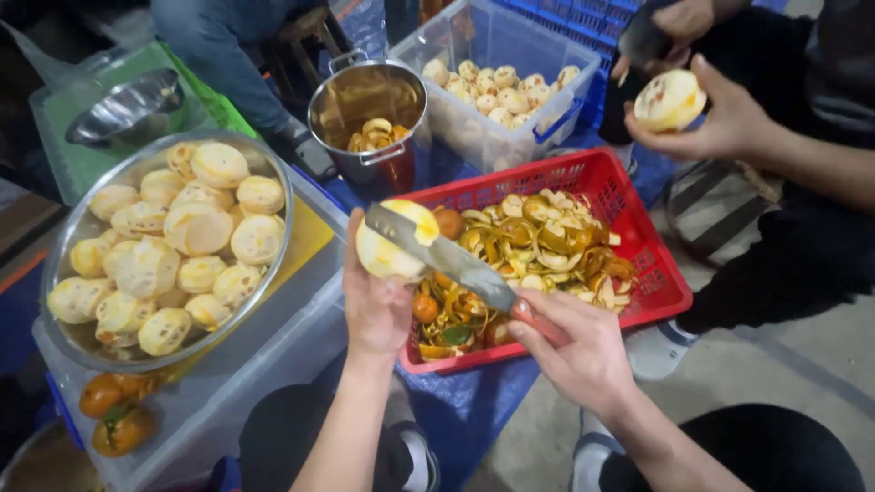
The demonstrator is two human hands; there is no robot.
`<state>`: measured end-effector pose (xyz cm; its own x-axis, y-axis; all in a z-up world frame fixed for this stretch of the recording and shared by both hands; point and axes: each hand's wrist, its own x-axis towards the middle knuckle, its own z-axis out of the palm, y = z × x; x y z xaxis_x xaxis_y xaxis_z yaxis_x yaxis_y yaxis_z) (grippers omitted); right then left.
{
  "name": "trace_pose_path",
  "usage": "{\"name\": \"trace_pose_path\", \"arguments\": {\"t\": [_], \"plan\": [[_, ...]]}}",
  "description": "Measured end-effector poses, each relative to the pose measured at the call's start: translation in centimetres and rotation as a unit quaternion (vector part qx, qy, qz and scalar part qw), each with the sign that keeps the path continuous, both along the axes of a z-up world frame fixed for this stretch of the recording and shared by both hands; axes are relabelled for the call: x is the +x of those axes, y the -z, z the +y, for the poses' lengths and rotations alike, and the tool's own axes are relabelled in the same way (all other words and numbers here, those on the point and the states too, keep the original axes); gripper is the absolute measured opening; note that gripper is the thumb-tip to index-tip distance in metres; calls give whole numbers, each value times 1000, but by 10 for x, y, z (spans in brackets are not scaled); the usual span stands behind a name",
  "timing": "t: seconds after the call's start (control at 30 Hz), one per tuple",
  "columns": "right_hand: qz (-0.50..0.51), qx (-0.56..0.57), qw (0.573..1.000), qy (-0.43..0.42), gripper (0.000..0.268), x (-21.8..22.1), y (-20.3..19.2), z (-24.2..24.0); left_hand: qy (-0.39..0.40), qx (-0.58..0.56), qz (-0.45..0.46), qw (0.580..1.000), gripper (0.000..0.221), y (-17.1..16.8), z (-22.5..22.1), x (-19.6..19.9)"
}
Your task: The person peels persimmons with a knife, removing the skin and placing the peeled fruit into a metal bowl. The person also peels a smaller orange fruit and places it into the same bowl. Peels are collected in a red basket.
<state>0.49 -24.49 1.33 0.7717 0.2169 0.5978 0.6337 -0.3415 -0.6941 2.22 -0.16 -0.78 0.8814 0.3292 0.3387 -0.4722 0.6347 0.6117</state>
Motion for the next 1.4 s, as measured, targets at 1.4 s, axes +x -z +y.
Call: {"name": "trace_pose_path", "arguments": {"t": [1.4], "plan": [[427,-391,814,39,40,32,10,-35,-418,473,445,635,76,-34,372,5]]}}
